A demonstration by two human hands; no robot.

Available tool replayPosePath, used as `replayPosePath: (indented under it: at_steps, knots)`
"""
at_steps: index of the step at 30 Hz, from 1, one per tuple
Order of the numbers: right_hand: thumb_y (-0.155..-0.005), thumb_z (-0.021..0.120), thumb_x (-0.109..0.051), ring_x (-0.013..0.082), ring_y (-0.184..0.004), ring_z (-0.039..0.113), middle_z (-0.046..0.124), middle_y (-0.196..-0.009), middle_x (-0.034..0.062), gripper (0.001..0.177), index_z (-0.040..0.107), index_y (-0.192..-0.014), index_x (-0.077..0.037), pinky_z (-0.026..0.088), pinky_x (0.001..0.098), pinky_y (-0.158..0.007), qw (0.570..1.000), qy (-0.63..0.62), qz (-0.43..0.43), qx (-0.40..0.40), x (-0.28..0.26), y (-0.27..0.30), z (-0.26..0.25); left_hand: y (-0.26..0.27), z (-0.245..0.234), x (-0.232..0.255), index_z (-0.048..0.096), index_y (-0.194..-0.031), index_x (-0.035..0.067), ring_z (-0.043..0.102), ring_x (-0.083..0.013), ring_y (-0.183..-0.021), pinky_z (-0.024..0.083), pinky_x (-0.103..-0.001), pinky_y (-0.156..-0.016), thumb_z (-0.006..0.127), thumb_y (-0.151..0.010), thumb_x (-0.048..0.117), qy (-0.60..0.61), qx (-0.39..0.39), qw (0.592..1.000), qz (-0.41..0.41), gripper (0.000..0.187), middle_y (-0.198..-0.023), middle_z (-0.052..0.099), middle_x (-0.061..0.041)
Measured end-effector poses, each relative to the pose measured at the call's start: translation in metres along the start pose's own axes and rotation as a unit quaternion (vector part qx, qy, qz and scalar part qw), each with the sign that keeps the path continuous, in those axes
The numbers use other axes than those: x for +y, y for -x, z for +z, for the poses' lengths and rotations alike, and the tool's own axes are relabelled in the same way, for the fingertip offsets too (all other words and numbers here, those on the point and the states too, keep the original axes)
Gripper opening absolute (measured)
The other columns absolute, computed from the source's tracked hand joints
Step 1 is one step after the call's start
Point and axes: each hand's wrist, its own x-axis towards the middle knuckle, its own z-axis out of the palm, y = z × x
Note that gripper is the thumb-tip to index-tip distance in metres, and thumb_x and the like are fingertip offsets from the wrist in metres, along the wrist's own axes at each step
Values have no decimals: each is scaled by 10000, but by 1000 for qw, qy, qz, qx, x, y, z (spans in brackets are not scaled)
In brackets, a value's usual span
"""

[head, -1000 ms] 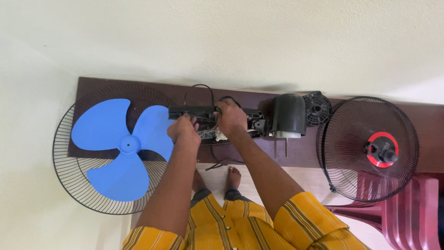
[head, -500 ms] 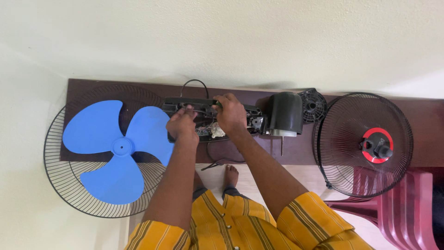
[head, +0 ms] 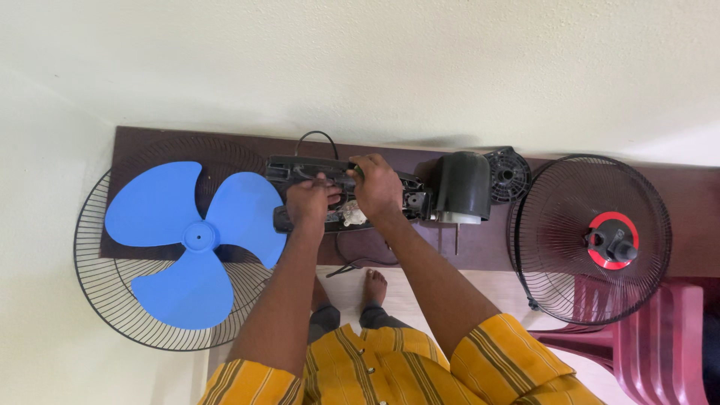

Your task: The person works on the internal wiring of a disassembled electric fan motor, using a screwdriver to adjust connections and components. They handle wires and a red plastic part while the fan blades and cage remain on the table.

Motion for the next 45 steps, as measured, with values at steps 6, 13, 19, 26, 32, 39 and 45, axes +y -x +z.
replayPosePath:
  at_steps: [6, 13, 19, 26, 32, 39, 45]
  knots:
    - [-902, 743, -199, 347, -1005, 693, 711, -1099, 104, 212, 757, -1106, -145, 553, 468, -813, 1000, 8, 14, -4, -1, -4, -3, 28, 11, 25, 776, -821, 54, 795, -180, -746, 585, -337, -676, 761, -899, 304, -255, 91, 962, 41, 262, -830, 829, -100]
    - [-902, 744, -211, 324, -1040, 692, 712, -1129, 83, 227, 754, -1123, -160, 554, 456, -843, 1000, 4, 19, -22, 0, -2, -4, 43, 19, 32, 815, -854, 206, 757, -275, -918, 579, -428, -815, 872, -698, 397, -498, -25, 864, 68, 254, -909, 788, -45]
    - [-877, 761, -220, 325, -1061, 682, 715, -1142, 85, 251, 756, -1119, -152, 547, 461, -857, 998, 9, 21, -59, 3, -13, -15, 37, -2, 15, 795, -949, 166, 766, -284, -869, 572, -421, -798, 782, -869, 354, -454, -77, 878, 132, 204, -890, 787, -91]
    - [-878, 776, -233, 342, -1096, 661, 698, -1137, 113, 266, 761, -1132, -155, 523, 473, -908, 988, 57, 51, -133, 1, -9, -19, 26, -30, -6, 811, -1002, 122, 767, -280, -880, 584, -386, -783, 674, -863, 100, -384, -32, 872, 301, 196, -943, 786, -109]
    - [-845, 799, -231, 327, -1120, 658, 695, -1166, 103, 318, 760, -1158, -189, 521, 460, -945, 982, 53, 99, -151, 7, -2, -25, 41, -46, 3, 769, -985, 55, 725, -321, -914, 558, -416, -824, 845, -773, 215, -410, -74, 852, 318, 277, -971, 746, -136]
    - [-806, 800, -151, 357, -1075, 664, 686, -1161, 118, 316, 755, -1118, -130, 530, 475, -890, 994, 58, 55, -76, 29, 7, -26, 48, -48, 2, 787, -974, 53, 719, -310, -973, 552, -432, -882, 757, -851, 186, -451, -72, 813, 361, 184, -1006, 757, -113]
    - [-881, 799, -271, 308, -1010, 712, 702, -1083, 85, 188, 790, -1031, -159, 562, 452, -893, 992, 29, 75, -99, 33, 33, -11, 57, -51, 9, 778, -937, 29, 726, -350, -853, 560, -446, -755, 780, -904, 265, -417, -52, 829, 369, 238, -915, 754, -164]
